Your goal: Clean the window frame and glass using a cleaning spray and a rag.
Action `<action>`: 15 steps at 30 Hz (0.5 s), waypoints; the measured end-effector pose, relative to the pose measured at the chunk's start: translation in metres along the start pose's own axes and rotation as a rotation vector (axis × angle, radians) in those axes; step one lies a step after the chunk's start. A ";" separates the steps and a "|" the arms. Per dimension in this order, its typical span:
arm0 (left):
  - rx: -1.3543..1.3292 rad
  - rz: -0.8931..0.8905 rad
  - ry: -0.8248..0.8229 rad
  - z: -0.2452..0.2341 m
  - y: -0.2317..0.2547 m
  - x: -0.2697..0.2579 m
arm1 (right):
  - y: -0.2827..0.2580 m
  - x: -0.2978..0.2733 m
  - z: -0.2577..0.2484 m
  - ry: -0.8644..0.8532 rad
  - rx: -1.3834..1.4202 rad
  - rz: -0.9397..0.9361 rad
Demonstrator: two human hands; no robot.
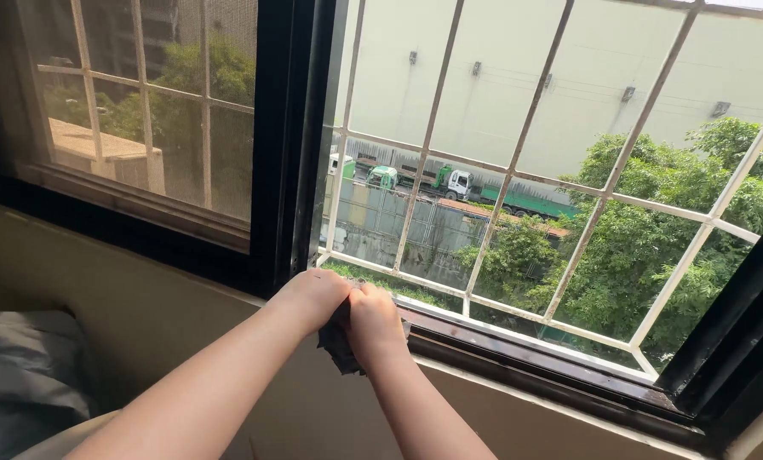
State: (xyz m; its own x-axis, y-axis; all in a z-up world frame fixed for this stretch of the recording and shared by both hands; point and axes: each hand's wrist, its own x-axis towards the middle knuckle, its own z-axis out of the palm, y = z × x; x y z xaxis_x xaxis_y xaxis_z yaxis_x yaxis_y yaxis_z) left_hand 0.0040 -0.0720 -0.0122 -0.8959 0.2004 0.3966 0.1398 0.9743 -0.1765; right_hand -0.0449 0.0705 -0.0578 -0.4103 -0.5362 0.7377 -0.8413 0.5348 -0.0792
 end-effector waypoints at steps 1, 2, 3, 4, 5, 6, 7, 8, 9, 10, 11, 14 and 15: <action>0.005 -0.007 0.001 -0.001 -0.013 -0.007 | -0.010 0.008 0.022 0.002 0.005 -0.006; -0.005 -0.083 -0.018 -0.002 -0.026 -0.014 | -0.020 0.016 0.043 0.017 0.025 -0.005; -0.011 -0.156 -0.032 -0.006 -0.041 -0.018 | -0.029 0.028 0.064 0.038 0.045 -0.004; 0.000 -0.160 -0.027 -0.004 -0.053 -0.018 | -0.034 0.036 0.067 0.048 0.049 -0.011; 0.007 -0.185 -0.021 0.000 -0.064 -0.019 | -0.039 0.042 0.071 0.053 0.062 0.007; 0.014 -0.210 -0.015 0.004 -0.073 -0.020 | -0.044 0.047 0.074 0.058 0.074 0.025; 0.013 -0.209 -0.025 0.006 -0.074 -0.023 | -0.047 0.044 0.074 0.053 0.079 0.031; 0.059 -0.160 -0.005 0.009 -0.072 -0.026 | -0.050 0.040 0.073 0.057 0.076 0.013; 0.099 -0.108 0.024 0.012 -0.067 -0.024 | -0.048 0.037 0.070 0.061 0.063 -0.007; 0.091 -0.104 0.022 0.014 -0.062 -0.024 | -0.046 0.031 0.064 0.055 0.058 -0.002; 0.203 -0.104 -0.021 0.011 -0.061 -0.023 | -0.047 0.032 0.058 0.053 0.037 -0.039; 0.295 -0.096 -0.028 0.016 -0.053 -0.016 | -0.038 0.023 0.046 0.010 -0.009 -0.067; 0.276 -0.083 0.011 0.020 -0.048 -0.009 | -0.030 0.017 0.041 -0.026 -0.038 -0.056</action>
State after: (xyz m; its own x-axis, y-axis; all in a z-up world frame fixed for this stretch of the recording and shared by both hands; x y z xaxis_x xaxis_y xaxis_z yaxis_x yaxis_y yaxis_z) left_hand -0.0030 -0.1222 -0.0250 -0.8944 0.1240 0.4298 -0.0554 0.9228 -0.3814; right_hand -0.0413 0.0188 -0.0702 -0.3725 -0.5822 0.7227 -0.8492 0.5279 -0.0124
